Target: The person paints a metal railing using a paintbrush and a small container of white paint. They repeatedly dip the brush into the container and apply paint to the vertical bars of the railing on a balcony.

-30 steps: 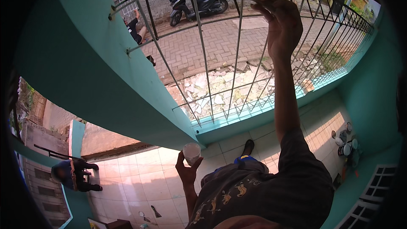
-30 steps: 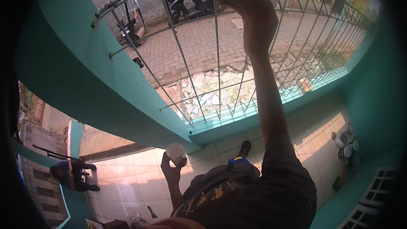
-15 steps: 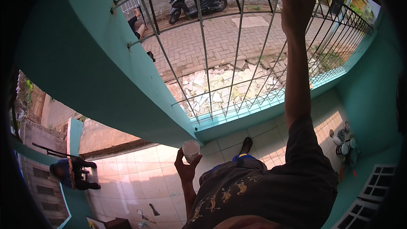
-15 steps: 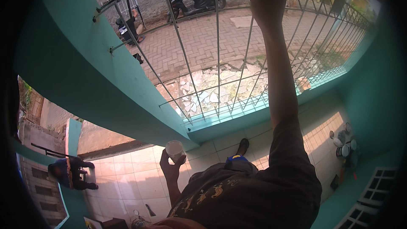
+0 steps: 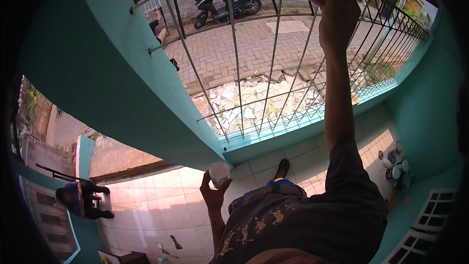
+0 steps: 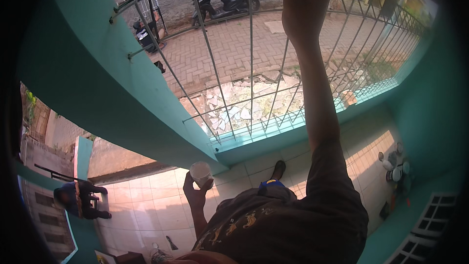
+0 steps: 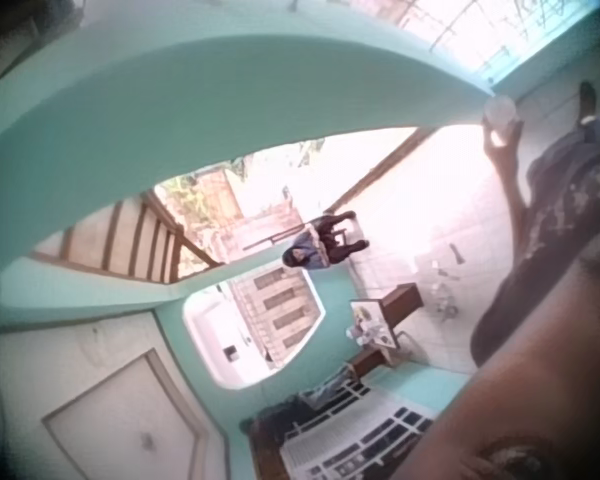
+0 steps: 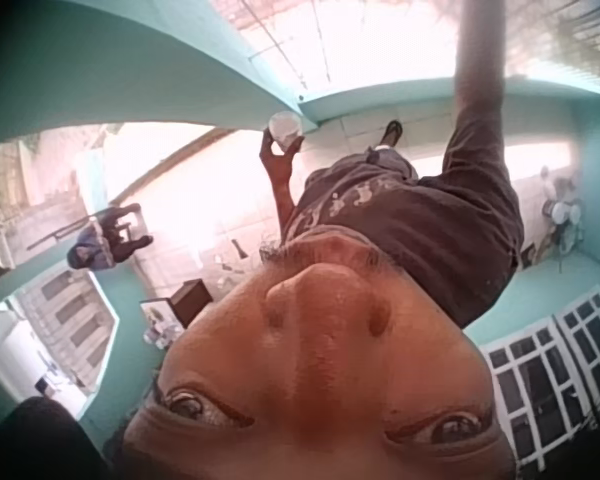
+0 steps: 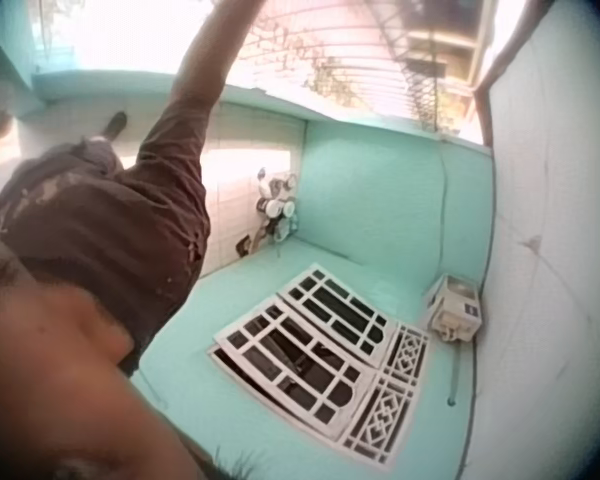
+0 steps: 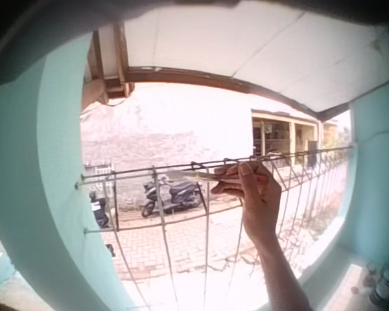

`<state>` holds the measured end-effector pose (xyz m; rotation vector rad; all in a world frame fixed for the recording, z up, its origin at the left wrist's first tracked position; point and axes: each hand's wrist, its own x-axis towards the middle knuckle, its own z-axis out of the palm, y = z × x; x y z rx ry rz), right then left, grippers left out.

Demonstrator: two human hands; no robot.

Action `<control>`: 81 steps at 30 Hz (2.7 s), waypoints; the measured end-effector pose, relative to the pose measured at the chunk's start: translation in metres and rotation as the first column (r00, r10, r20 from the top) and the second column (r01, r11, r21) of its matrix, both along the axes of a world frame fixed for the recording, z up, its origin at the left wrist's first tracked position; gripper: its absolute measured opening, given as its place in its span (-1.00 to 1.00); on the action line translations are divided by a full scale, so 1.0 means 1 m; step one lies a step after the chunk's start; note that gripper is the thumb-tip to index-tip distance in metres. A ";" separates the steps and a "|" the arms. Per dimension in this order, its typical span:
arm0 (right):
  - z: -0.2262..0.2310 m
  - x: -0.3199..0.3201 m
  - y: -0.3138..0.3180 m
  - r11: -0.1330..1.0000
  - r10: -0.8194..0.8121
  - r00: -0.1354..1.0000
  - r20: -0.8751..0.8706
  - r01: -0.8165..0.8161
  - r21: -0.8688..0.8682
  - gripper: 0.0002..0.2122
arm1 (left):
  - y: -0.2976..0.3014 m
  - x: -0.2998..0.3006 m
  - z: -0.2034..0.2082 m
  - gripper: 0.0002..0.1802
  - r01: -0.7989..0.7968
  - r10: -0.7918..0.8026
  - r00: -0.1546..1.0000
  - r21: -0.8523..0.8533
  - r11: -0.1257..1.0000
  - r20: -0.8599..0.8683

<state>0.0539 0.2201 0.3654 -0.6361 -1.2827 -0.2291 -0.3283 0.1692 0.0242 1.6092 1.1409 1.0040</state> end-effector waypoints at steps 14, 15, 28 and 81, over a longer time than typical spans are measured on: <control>-0.003 -0.017 0.025 0.998 0.064 0.995 -0.074 -0.062 0.029 -0.70 | -0.002 0.001 0.001 -0.37 0.002 -0.002 1.000 -0.007 1.000 0.003; -0.002 -0.019 0.023 0.996 0.086 0.989 -0.123 -0.086 0.008 -0.69 | -0.003 0.000 0.001 -0.37 -0.001 0.001 1.000 0.002 1.000 0.006; -0.005 -0.016 0.009 0.997 -0.008 0.976 -0.216 0.024 0.073 -0.70 | -0.003 0.000 0.002 -0.35 -0.003 0.004 1.000 0.040 0.999 -0.011; -0.056 -0.017 0.012 0.921 -0.341 0.926 0.162 0.294 0.257 -0.85 | -0.004 0.000 -0.007 -0.33 0.003 -0.003 1.000 0.033 0.999 0.005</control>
